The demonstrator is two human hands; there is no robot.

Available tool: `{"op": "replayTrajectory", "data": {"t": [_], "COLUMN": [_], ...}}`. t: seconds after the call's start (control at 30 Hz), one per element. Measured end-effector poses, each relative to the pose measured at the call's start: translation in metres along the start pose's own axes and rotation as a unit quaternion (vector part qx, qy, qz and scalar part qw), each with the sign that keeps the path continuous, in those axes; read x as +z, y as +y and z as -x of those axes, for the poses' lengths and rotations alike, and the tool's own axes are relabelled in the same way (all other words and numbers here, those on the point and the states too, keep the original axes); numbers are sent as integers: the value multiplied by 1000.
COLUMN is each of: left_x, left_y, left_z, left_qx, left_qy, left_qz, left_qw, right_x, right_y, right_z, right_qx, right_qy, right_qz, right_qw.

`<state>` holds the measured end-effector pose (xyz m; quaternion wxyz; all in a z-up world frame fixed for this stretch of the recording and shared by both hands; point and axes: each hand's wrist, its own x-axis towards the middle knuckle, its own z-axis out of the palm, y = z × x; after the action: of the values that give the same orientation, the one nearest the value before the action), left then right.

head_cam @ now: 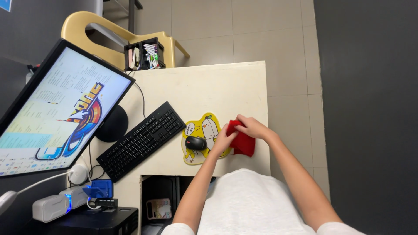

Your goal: The person cleans a printer using a red cloth. They wipe the top surface, open the lid to clean the glass scanner bed, and then remove the ink cartridge cover to clean the internal components.

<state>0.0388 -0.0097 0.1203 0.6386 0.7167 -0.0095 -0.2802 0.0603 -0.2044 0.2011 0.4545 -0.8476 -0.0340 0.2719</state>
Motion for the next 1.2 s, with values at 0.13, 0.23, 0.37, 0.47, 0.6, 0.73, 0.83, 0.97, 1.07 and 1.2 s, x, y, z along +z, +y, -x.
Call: {"op": "replayTrajectory", "data": {"t": [0.13, 0.23, 0.37, 0.47, 0.6, 0.73, 0.83, 0.97, 1.07, 1.2], "left_x": [-14, -29, -52, -74, -115, -158, -186, -217, -227, -222], "left_y": [41, 100, 114, 117, 120, 111, 96, 37, 2, -27], "left_z": [11, 34, 61, 91, 146, 223, 285, 373, 427, 476], "left_qx": [37, 26, 65, 63, 83, 123, 112, 195, 283, 376], "left_qy": [5, 38, 60, 79, 106, 192, 310, 342, 357, 317], "left_qz": [39, -2, 125, 253, 422, 484, 501, 477, 517, 576], "left_qw": [999, 999, 988, 962, 897, 845, 800, 786, 724, 653], "right_x": [-21, -32, -37, -21, 39, 113, 177, 260, 315, 372], "right_y": [-38, -72, -115, -130, -131, -167, -188, -225, -248, -310], "right_z": [9, 8, 7, -2, -19, -16, -19, -12, -4, 40], "right_qx": [-36, -69, -110, -98, -104, -78, -75, -84, -131, -21], "right_qy": [72, 81, -14, -132, -228, -313, -297, -273, -291, -345], "right_qz": [-66, -77, -55, -38, -99, -185, -231, -258, -307, -428], "right_qw": [995, 991, 992, 986, 963, 928, 923, 923, 896, 835]}}
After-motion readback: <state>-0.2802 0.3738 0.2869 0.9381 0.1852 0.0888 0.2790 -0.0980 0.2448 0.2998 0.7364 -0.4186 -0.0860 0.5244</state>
